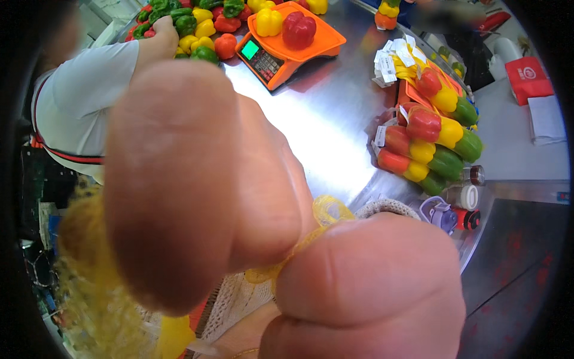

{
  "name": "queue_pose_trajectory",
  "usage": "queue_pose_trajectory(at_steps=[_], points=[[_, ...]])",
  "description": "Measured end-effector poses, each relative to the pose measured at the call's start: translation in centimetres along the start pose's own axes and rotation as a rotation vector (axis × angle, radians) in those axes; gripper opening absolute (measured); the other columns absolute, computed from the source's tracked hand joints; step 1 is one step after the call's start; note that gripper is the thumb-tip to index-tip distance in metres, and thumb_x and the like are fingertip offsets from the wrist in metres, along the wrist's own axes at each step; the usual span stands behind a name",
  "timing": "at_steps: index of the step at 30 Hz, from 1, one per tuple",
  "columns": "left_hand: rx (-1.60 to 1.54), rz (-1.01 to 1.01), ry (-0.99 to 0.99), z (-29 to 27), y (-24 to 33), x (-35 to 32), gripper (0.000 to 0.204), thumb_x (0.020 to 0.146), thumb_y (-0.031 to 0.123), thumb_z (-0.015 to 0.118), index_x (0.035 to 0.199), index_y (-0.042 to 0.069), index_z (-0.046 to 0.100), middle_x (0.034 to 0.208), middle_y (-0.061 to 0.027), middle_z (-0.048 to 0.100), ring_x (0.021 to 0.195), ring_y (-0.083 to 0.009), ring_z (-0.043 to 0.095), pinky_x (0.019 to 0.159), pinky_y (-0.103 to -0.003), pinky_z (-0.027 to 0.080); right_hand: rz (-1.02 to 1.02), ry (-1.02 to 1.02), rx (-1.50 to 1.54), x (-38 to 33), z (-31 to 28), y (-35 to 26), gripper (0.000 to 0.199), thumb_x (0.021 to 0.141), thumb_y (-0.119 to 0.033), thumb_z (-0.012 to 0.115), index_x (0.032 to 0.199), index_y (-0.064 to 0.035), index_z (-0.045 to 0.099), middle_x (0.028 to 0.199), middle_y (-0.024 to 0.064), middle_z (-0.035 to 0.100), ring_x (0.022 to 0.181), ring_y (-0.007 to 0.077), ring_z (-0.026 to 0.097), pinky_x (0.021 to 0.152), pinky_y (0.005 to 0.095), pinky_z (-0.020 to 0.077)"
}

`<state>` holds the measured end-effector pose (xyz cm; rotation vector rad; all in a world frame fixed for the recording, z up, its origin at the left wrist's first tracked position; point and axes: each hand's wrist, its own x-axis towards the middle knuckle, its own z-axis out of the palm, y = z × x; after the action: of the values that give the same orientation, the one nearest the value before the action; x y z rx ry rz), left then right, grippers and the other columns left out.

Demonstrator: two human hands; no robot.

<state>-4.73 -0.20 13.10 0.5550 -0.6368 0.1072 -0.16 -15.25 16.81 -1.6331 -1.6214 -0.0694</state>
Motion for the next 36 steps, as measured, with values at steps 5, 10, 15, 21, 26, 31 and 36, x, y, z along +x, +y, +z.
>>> queue_pose_trajectory(at_steps=[5, 10, 15, 21, 26, 31, 36], points=[[0.028, 0.056, 0.054, -1.1, 0.0, -0.6, 0.013, 0.101, 0.015, 0.055, 0.107, 0.004, 0.057, 0.076, -0.0018, 0.053, 0.062, -0.0093, 0.046, 0.054, -0.027, 0.038, 0.221, 0.143, -0.127, -0.1, -0.2, -1.6, 0.014, 0.069, -0.01, 0.072, 0.075, 0.0009, 0.066, 0.075, 0.0133, 0.062, 0.067, 0.0243, 0.06, 0.059, 0.0312, 0.0473], [0.206, 0.211, 0.307, -4.7, 0.4, -3.1, 0.014, 0.103, 0.017, 0.053, 0.11, 0.005, 0.056, 0.077, -0.0002, 0.052, 0.061, -0.0075, 0.045, 0.053, -0.026, 0.038, 0.416, 0.216, 0.508, -2.8, 2.1, 6.5, 0.024, 0.077, -0.008, 0.074, 0.096, 0.002, 0.065, 0.082, 0.0051, 0.06, 0.072, 0.0147, 0.057, 0.065, 0.0263, 0.0456], [0.206, -0.077, 0.516, -8.3, -0.8, -6.7, 0.025, 0.095, 0.024, 0.067, 0.106, 0.006, 0.055, 0.078, 0.0, 0.052, 0.066, -0.0088, 0.051, 0.057, -0.023, 0.04, 0.736, 0.007, 1.025, -6.5, 6.7, 14.8, 0.013, 0.095, -0.014, 0.065, 0.102, -0.0031, 0.062, 0.086, -0.0017, 0.059, 0.074, 0.0072, 0.054, 0.065, 0.0216, 0.0427], [0.51, -0.573, 0.707, -10.1, -2.6, -9.0, 0.018, 0.092, 0.012, 0.07, 0.105, 0.006, 0.06, 0.08, 0.0038, 0.053, 0.059, -0.0042, 0.042, 0.052, -0.021, 0.032, 0.796, 0.376, 1.489, -5.6, 8.4, 16.0, 0.014, 0.1, -0.017, 0.056, 0.109, -0.0056, 0.056, 0.097, 0.0063, 0.057, 0.084, 0.0175, 0.054, 0.077, 0.0378, 0.0486], [0.249, -0.312, 0.758, -12.9, -2.9, -11.6, 0.009, 0.097, 0.013, 0.064, 0.104, 0.009, 0.059, 0.08, 0.003, 0.054, 0.064, -0.0082, 0.046, 0.056, -0.022, 0.036, 0.734, 0.124, 1.987, -5.1, 9.2, 17.2, 0.011, 0.103, -0.019, 0.052, 0.104, -0.0089, 0.049, 0.071, -0.0021, 0.042, 0.058, 0.009, 0.038, 0.057, 0.0281, 0.0368], [0.198, -0.086, 0.913, -13.0, -2.4, -10.8, 0.008, 0.101, 0.015, 0.056, 0.107, 0.01, 0.053, 0.076, 0.001, 0.054, 0.063, -0.01, 0.048, 0.061, -0.027, 0.043, 0.834, 0.067, 1.487, -5.0, 11.5, 17.0, 0.014, 0.1, -0.02, 0.058, 0.101, -0.009, 0.05, 0.069, -0.0037, 0.043, 0.05, 0.0057, 0.031, 0.048, 0.0241, 0.026], [-0.008, -0.045, 0.849, -14.0, -2.6, -11.2, 0.006, 0.101, 0.011, 0.053, 0.105, 0.009, 0.05, 0.07, 0.0029, 0.045, 0.056, -0.0086, 0.042, 0.056, -0.027, 0.039, 0.959, 0.135, 1.224, -5.8, 14.0, 18.7, 0.007, 0.1, -0.016, 0.056, 0.098, -0.0089, 0.055, 0.077, -0.002, 0.055, 0.053, 0.0029, 0.038, 0.048, 0.021, 0.0306]])
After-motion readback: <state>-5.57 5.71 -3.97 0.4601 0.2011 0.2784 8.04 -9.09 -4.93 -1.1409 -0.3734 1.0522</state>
